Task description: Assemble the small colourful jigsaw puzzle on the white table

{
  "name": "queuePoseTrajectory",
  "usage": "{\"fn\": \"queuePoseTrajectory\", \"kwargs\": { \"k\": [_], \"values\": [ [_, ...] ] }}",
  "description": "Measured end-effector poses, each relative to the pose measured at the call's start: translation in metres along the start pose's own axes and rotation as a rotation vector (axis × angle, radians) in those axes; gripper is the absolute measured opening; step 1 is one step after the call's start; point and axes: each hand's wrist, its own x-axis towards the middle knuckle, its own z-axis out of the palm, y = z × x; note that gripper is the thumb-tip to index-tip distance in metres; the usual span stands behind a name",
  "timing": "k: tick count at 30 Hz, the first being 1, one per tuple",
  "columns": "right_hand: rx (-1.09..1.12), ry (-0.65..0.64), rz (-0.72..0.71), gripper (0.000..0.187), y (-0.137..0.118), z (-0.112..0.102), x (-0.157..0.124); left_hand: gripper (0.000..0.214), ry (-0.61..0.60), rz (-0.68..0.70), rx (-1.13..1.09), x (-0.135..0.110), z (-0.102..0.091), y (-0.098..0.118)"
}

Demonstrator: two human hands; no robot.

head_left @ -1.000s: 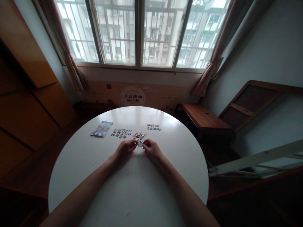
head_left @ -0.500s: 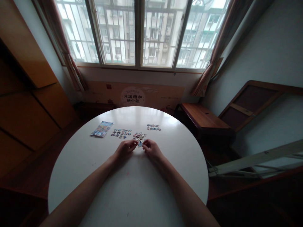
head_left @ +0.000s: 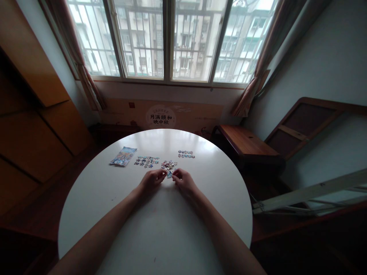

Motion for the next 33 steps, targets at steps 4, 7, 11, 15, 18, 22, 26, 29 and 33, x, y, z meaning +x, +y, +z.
{"fn": "queuePoseTrajectory", "kwargs": {
  "k": [4,7,11,15,18,22,26,29,33],
  "values": [
    [-0.004,-0.001,-0.002,0.008,-0.0011,-0.0007,-0.0007,0.021,0.001,0.002,0.005,-0.0004,-0.0004,0.0005],
    [-0.011,-0.001,-0.007,0.008,-0.0018,-0.0009,-0.0009,0.022,-0.005,0.002,0.006,-0.0005,0.0003,-0.0006],
    [-0.027,-0.003,-0.011,0.007,-0.0008,-0.0010,-0.0005,0.021,-0.005,0.000,0.003,-0.0002,0.0011,-0.0017],
    [-0.030,-0.003,-0.017,0.006,-0.0014,-0.0013,-0.0006,0.021,-0.004,-0.001,-0.010,-0.0002,0.0010,-0.0012],
    [-0.025,-0.005,-0.007,0.007,-0.0035,-0.0016,-0.0011,0.021,-0.001,-0.001,-0.013,-0.0004,0.0009,-0.0004],
    [-0.029,-0.008,-0.006,0.007,-0.0043,-0.0018,-0.0012,0.021,0.001,-0.003,-0.012,-0.0006,0.0003,0.0003],
    [-0.030,-0.001,-0.005,0.006,-0.0041,-0.0015,-0.0011,0.022,0.000,0.002,-0.011,-0.0002,0.0000,0.0007],
    [-0.027,0.000,-0.004,0.007,-0.0052,-0.0013,-0.0013,0.021,0.002,0.004,-0.010,0.0001,0.0002,0.0004],
    [-0.028,-0.002,-0.009,0.008,-0.0050,-0.0012,-0.0014,0.022,-0.011,0.010,-0.005,0.0001,-0.0006,0.0007]
  ]
}}
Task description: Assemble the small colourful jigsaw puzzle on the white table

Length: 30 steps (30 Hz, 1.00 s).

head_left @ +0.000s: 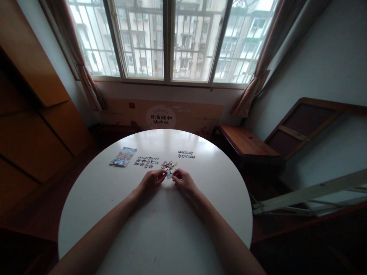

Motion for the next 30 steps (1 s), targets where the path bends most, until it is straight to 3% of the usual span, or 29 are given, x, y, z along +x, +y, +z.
{"fn": "queuePoseTrajectory", "kwargs": {
  "k": [30],
  "values": [
    [0.004,-0.001,0.012,0.008,-0.0004,-0.0001,-0.0001,0.020,0.001,-0.011,-0.007,-0.0005,-0.0010,0.0025]
  ]
}}
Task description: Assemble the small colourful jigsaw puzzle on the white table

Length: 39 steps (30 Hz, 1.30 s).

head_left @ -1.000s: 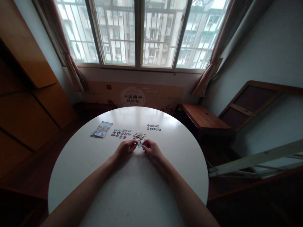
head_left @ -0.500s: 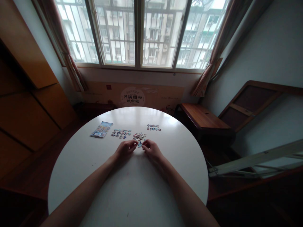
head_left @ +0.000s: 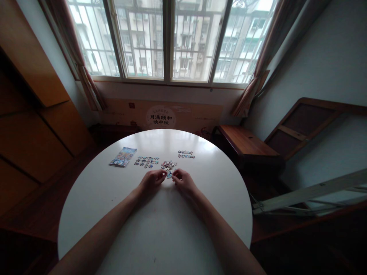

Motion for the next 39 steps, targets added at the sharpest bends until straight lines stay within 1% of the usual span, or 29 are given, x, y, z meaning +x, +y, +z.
{"fn": "queuePoseTrajectory", "kwargs": {
  "k": [17,39],
  "values": [
    [-0.015,0.004,-0.016,0.007,0.0003,-0.0006,-0.0005,0.018,0.005,0.015,0.001,0.0003,0.0012,-0.0031],
    [-0.008,-0.008,-0.013,0.006,0.0016,-0.0006,0.0003,0.017,-0.008,0.022,0.021,0.0006,-0.0007,-0.0012]
  ]
}}
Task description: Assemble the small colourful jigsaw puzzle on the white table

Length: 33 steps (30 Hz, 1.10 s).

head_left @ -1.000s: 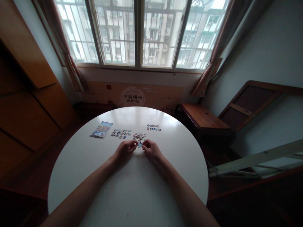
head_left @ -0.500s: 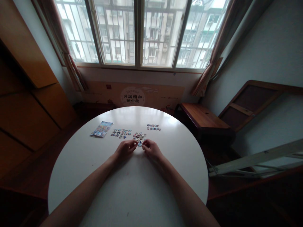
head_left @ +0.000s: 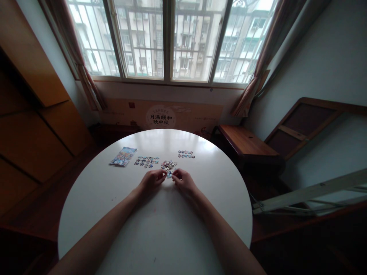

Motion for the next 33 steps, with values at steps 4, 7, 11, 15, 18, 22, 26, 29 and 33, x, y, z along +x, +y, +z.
{"fn": "queuePoseTrajectory", "kwargs": {
  "k": [4,7,11,15,18,22,26,29,33],
  "values": [
    [0.001,0.009,-0.003,0.006,-0.0016,-0.0003,-0.0004,0.017,-0.002,0.000,-0.005,-0.0006,0.0017,-0.0021],
    [-0.003,0.008,-0.007,0.006,-0.0012,0.0000,-0.0004,0.017,-0.003,0.003,-0.012,-0.0007,0.0025,-0.0035],
    [-0.014,0.009,-0.012,0.006,0.0021,0.0010,0.0004,0.017,0.001,0.007,-0.007,-0.0008,0.0022,-0.0035],
    [-0.020,0.011,-0.017,0.006,0.0032,0.0016,0.0010,0.017,0.001,0.003,-0.002,-0.0011,0.0020,-0.0027],
    [-0.014,0.006,-0.012,0.006,0.0003,0.0011,0.0004,0.017,-0.001,0.001,0.000,-0.0011,0.0017,-0.0019],
    [-0.015,0.011,-0.005,0.005,-0.0030,0.0000,-0.0001,0.017,0.003,0.003,-0.002,-0.0009,0.0017,-0.0016],
    [-0.024,0.008,-0.004,0.006,-0.0024,-0.0003,0.0003,0.017,0.013,0.000,-0.005,-0.0008,0.0028,-0.0030],
    [-0.022,0.009,-0.008,0.007,-0.0022,-0.0004,0.0000,0.018,0.009,-0.008,-0.005,-0.0009,0.0033,-0.0036],
    [-0.030,0.011,-0.010,0.006,-0.0038,-0.0006,-0.0011,0.018,0.008,-0.009,-0.012,-0.0010,0.0025,-0.0027]
  ]
}}
